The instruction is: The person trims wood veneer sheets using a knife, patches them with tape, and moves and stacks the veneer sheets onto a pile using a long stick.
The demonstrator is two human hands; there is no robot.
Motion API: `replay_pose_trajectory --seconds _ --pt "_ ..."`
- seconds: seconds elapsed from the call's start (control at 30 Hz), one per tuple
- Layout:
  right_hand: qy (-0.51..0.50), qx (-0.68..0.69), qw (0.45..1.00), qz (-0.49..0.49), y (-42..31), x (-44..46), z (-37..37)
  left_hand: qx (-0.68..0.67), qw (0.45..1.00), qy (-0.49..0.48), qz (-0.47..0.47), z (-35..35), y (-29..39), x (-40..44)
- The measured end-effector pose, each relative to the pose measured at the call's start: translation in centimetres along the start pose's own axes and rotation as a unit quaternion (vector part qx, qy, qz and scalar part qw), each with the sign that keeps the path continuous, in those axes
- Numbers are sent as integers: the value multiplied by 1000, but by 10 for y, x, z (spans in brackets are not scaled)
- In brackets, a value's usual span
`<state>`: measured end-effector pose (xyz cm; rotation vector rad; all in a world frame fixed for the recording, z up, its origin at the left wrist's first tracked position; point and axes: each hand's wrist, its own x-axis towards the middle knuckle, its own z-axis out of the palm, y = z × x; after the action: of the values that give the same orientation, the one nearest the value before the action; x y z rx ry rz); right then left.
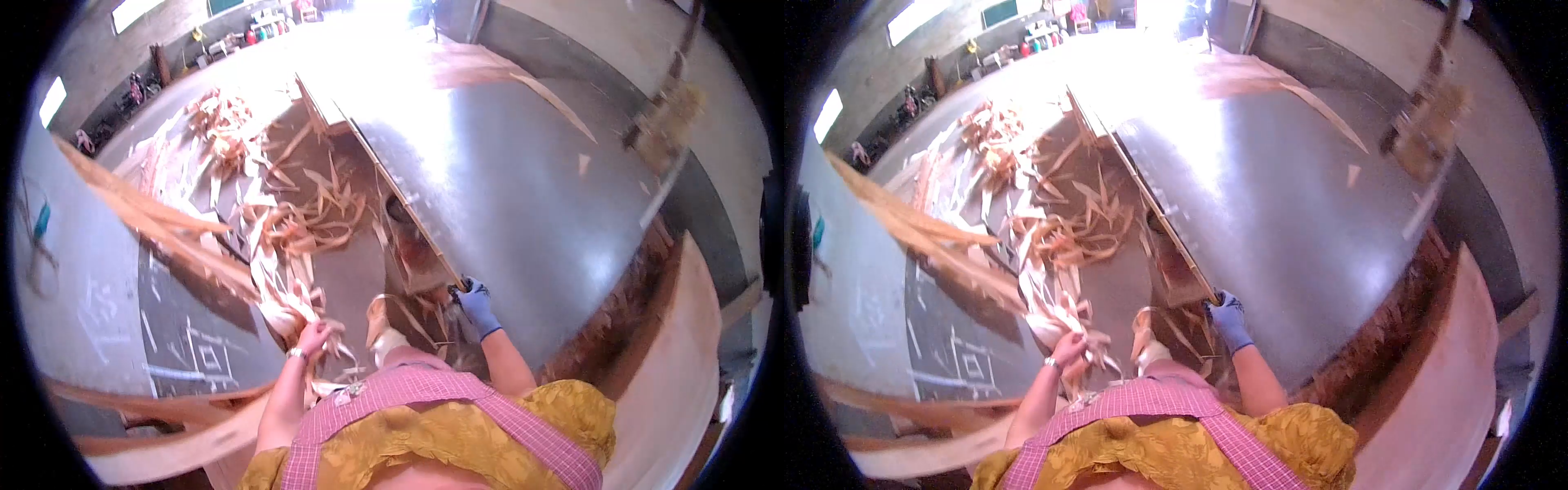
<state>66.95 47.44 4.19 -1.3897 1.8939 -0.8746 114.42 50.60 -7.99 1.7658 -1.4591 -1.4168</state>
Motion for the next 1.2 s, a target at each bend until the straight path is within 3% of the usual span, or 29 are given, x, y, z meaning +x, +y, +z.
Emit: replay_pose_trajectory --seconds 0.03,0.07,0.1,0.13,0.17,0.2,0.23,0.33,0.37,0.4,0.47,0.53,0.6,0.63,0.73,0.77,0.8,0.87,0.97,1.03,1.1,1.2 --pt "-2 43 999 17 -15 34 10 50 997 -36 -44 -26 48 -11" --pt "5 91 995 40 -27 68 20 -13 996 70 48 -34 40 -7" --pt "78 26 997 8 -31 90 29 14 996 48 -78 -53 -17 30" --pt "82 64 993 55 -27 93 30 27 986 34 -160 -69 -46 40" --pt "89 100 987 94 -22 108 28 104 988 10 -113 -84 -20 34" --pt "97 133 979 124 -24 121 23 189 970 -6 -152 -99 -17 40" --pt "136 22 982 133 -33 117 8 202 965 -7 -169 -109 1 40" --pt "193 -129 961 152 -26 86 -26 266 950 -3 -162 -128 19 85" --pt "217 -111 953 178 -21 69 -34 245 947 -88 -187 -136 33 106" --pt "241 -90 944 207 -5 45 -37 229 962 -129 -75 -141 26 136" --pt "281 -160 906 272 20 -20 -39 264 938 -139 -178 -134 53 177" --pt "325 -212 870 306 8 -102 -38 412 888 -193 -60 -116 77 239" --pt "323 -172 859 359 -15 -193 -30 413 890 -187 39 -85 92 296" --pt "338 -222 841 361 26 -250 -10 419 884 -196 71 -70 116 309" --pt "279 -247 808 456 -40 -362 -1 391 868 -216 220 -6 193 315" --pt "224 -386 803 395 -41 -412 11 373 866 -246 224 17 210 312" --pt "182 -528 763 326 -37 -465 24 355 864 -276 228 40 226 306" --pt "207 -443 751 443 -51 -500 15 267 886 -304 228 74 266 266" --pt "218 -396 713 536 -60 -534 -26 243 881 -334 229 135 242 243" --pt "211 -404 689 564 -59 -562 -59 337 748 -405 403 191 170 270" --pt "208 -419 658 590 -56 -594 -93 388 704 -460 377 206 156 254" --pt "209 -433 622 618 -53 -636 -137 453 709 -476 256 190 200 188"
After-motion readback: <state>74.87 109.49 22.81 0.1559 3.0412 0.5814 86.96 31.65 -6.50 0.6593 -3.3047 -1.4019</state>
